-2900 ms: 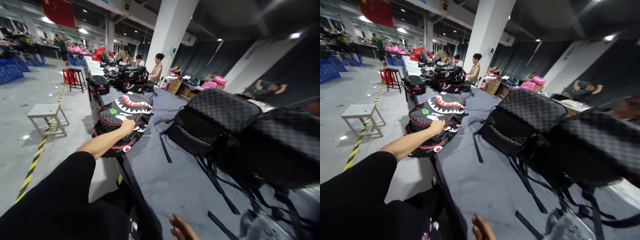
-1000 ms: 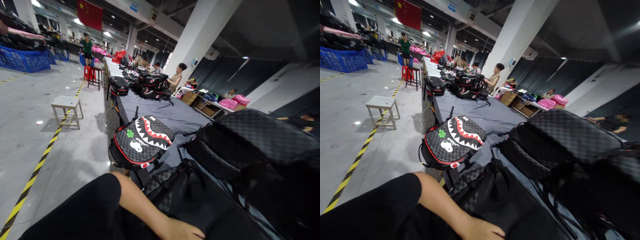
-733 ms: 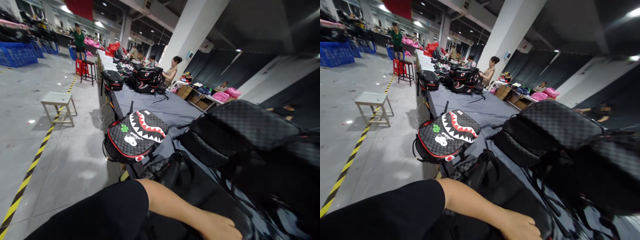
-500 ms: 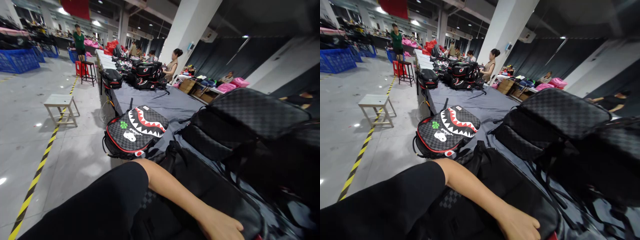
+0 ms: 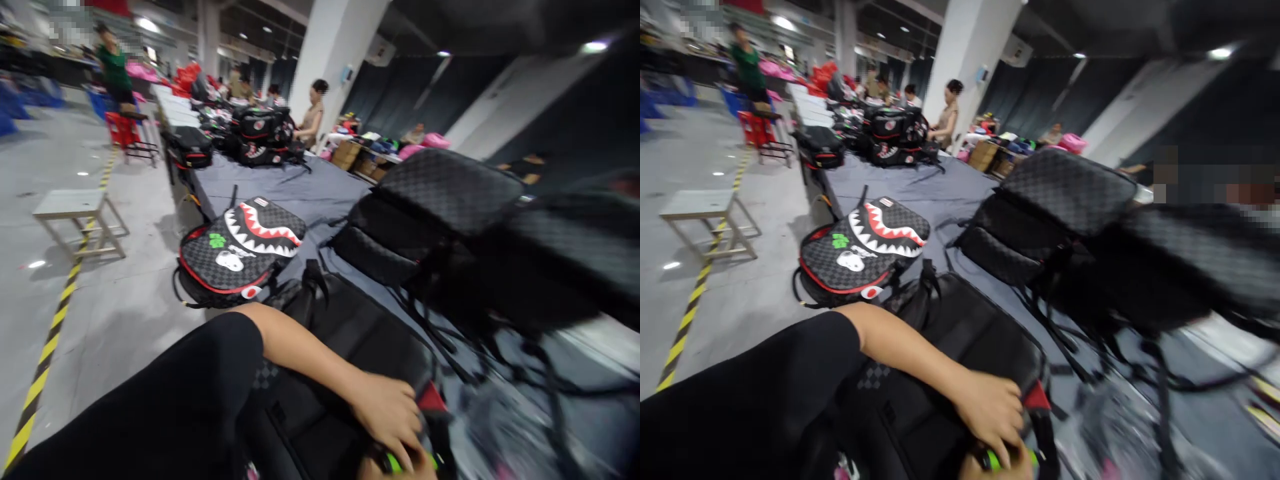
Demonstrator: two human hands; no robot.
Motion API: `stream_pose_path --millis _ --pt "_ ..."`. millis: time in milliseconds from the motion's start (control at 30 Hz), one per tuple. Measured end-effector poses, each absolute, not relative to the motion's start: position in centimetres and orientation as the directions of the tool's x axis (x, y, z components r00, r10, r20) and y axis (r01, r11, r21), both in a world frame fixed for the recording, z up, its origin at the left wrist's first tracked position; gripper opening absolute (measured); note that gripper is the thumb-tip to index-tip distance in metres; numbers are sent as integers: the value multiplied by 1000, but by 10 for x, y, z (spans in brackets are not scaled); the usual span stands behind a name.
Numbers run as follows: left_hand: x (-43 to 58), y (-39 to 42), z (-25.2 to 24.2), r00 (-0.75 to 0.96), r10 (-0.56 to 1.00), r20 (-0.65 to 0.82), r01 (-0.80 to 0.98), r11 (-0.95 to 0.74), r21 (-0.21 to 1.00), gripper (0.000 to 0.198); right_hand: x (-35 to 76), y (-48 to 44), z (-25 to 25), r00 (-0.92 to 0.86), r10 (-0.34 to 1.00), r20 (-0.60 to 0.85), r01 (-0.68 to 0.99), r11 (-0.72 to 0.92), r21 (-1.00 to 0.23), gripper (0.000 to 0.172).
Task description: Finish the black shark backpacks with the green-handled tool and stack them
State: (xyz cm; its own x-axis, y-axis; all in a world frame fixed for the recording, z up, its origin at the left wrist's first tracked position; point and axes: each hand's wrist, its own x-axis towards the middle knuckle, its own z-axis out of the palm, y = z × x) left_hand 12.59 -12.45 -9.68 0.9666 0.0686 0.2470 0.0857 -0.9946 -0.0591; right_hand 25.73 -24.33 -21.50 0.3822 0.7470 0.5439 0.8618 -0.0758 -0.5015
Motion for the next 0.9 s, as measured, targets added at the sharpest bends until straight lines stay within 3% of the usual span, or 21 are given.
stream_pose_path --millis 33,133,333,900 --pt "121 -134 -100 950 115 289 141 -987 -71 20 246 -251 -204 407 750 521 861 -126 -492 66" --pt "110 -136 -111 921 57 386 70 -997 -19 29 217 -261 -180 410 767 494 824 -79 -561 58" --pt "118 -99 -138 876 -14 482 -30 -999 26 41 214 -254 -191 518 716 468 811 -236 -535 46" --pt "110 -68 -110 982 -67 177 -52 -995 -86 57 212 -252 -198 531 708 466 783 -201 -588 43"
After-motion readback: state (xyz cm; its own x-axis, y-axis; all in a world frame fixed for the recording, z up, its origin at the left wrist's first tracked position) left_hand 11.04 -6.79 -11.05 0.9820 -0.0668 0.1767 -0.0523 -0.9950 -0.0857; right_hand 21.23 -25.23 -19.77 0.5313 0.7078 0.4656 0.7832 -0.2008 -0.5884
